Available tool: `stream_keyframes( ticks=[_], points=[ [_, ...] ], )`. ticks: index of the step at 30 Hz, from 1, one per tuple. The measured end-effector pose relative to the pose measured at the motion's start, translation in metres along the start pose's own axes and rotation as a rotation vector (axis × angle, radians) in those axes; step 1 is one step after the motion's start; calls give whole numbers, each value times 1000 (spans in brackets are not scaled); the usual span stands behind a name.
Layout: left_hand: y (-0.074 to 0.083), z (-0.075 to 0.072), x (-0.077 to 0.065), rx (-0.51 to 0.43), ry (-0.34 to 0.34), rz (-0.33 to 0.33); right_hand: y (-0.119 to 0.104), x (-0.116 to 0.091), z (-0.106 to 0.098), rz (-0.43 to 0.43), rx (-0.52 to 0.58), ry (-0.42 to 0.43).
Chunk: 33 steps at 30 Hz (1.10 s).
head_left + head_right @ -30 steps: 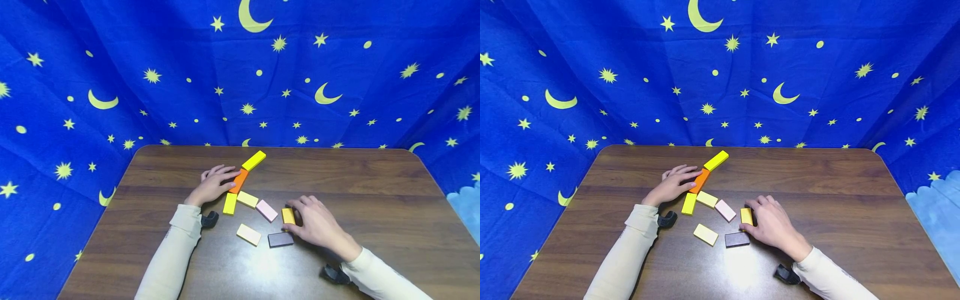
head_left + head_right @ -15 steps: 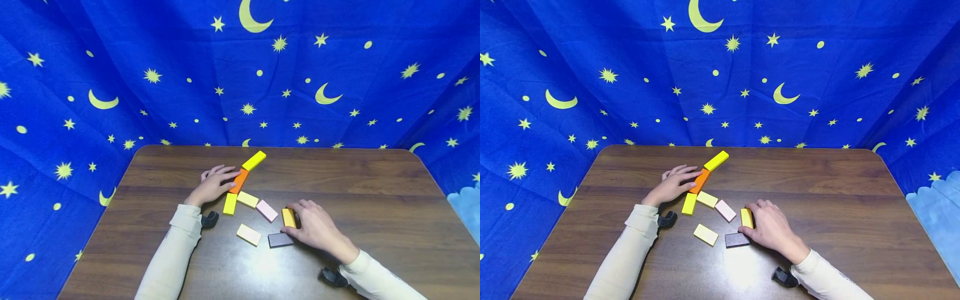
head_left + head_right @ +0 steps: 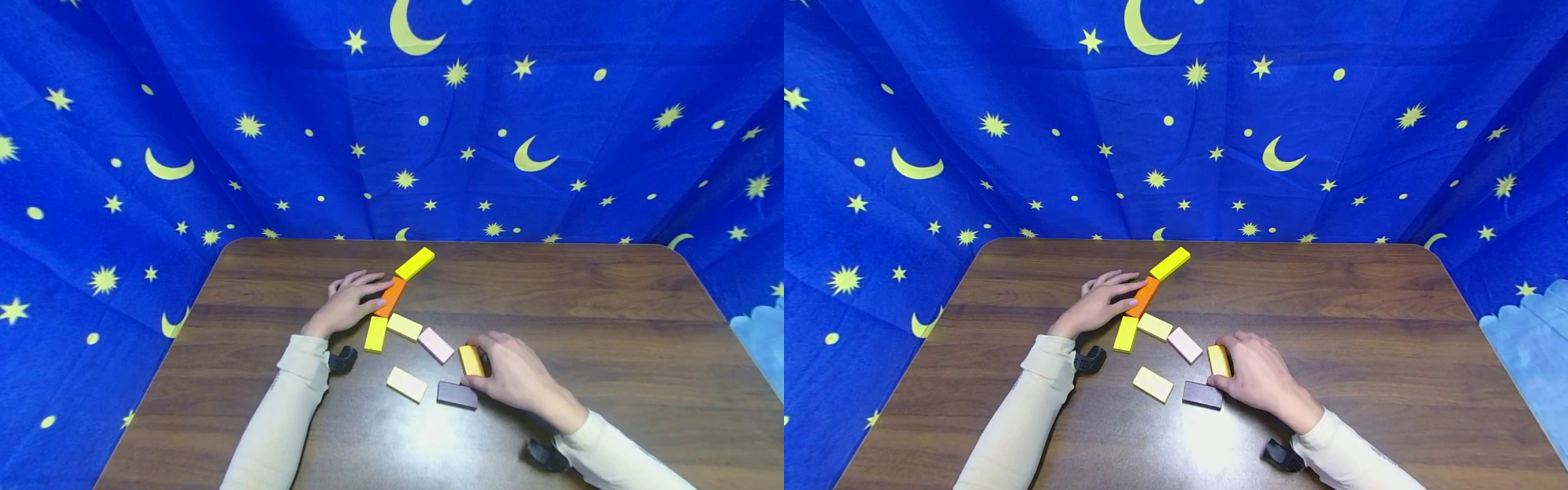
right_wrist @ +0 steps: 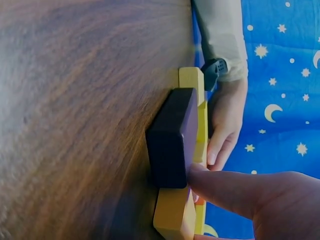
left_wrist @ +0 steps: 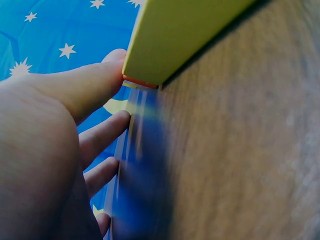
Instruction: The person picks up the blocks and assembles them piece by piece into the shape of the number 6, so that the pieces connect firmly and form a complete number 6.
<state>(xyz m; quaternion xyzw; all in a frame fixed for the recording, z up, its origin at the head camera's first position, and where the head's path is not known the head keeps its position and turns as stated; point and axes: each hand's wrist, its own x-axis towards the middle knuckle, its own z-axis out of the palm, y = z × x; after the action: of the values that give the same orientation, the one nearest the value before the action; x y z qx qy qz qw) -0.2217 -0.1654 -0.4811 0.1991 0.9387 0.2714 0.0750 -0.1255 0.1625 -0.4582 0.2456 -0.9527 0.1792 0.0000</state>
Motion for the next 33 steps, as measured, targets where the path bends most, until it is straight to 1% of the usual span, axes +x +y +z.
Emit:
stream_keyframes(
  ticks=[4, 15, 19, 23, 33],
  points=[
    [0, 0, 1, 0, 2, 3, -1, -2, -1, -21, 0, -8],
    [0, 1, 2, 9, -5, -6, -3, -8, -3, -114, -6, -10],
    [0, 1, 2, 10, -4, -7, -5, -9, -3, -115, -7, -24],
    [0, 1, 2, 10, -8, -15, -8, -8, -2, -96, -12, -29],
    [1, 0, 1, 8, -10, -14, -14, -7, 4, -60, 6, -12]
  ],
)
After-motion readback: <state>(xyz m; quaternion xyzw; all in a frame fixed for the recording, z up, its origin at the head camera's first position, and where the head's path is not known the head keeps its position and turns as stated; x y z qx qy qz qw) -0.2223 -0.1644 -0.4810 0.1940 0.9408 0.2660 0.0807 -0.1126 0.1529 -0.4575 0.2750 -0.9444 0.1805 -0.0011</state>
